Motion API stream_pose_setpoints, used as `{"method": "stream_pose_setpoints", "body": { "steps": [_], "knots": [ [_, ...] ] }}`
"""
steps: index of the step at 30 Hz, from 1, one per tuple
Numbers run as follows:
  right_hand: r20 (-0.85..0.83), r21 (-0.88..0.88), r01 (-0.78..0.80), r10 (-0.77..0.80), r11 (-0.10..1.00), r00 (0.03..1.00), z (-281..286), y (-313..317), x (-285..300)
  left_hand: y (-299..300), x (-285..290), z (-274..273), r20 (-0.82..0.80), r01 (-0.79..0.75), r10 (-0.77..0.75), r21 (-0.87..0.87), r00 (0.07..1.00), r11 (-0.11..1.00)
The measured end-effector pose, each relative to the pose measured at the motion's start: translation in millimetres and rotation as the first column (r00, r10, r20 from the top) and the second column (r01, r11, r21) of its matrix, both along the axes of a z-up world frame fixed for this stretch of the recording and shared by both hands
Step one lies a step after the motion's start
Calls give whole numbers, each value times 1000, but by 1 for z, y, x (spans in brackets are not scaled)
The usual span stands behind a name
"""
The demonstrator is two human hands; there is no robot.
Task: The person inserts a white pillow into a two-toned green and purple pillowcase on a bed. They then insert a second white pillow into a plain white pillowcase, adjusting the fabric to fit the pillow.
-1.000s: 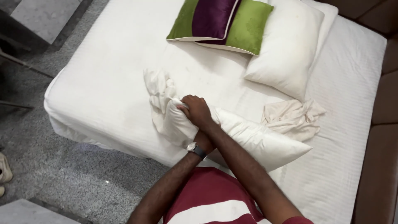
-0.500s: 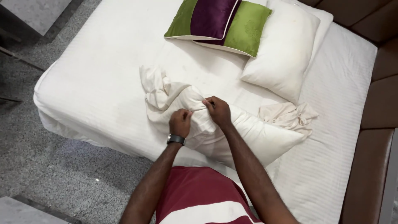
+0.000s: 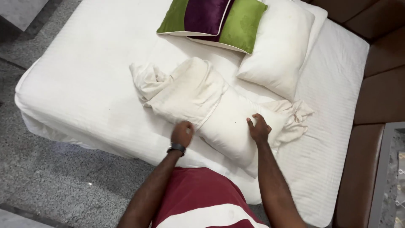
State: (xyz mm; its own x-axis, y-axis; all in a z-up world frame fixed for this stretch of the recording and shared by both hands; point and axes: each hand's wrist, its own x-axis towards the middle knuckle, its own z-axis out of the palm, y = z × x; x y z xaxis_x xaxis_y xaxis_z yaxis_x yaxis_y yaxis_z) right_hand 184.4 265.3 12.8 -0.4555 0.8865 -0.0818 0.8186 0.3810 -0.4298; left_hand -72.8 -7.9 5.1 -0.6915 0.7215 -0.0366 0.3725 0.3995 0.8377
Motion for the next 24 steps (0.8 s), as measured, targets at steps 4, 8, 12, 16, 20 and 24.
{"method": "stream_pose_setpoints", "body": {
  "steps": [4, 8, 12, 16, 20, 24],
  "knots": [
    [23, 125, 65, -68, 990, 997, -4, -42, 13, -20, -22, -39, 91, -132, 144, -129, 985, 983],
    [113, 179, 80, -101, 981, 988, -10, -99, 28, -45, -3, -119, 560, 179, 146, -484, 816, 857],
    [194, 163, -23, -9, 986, 981, 6, -136, 32, -31, 14, -164, 607, 206, 110, -427, 787, 880],
    [192, 17, 151, -151, 988, 970, 9, -144, 57, -11, 19, -167, 505, 114, 30, -252, 862, 961],
    [-46, -370, 552, -608, 747, 792, -54, -118, 110, -3, 10, -126, 339, -30, 150, -334, 929, 942],
    [-89, -663, 501, -724, 556, 685, -25, -117, 105, -7, 19, -71, 307, 102, 0, -318, 952, 943]
  ]
}}
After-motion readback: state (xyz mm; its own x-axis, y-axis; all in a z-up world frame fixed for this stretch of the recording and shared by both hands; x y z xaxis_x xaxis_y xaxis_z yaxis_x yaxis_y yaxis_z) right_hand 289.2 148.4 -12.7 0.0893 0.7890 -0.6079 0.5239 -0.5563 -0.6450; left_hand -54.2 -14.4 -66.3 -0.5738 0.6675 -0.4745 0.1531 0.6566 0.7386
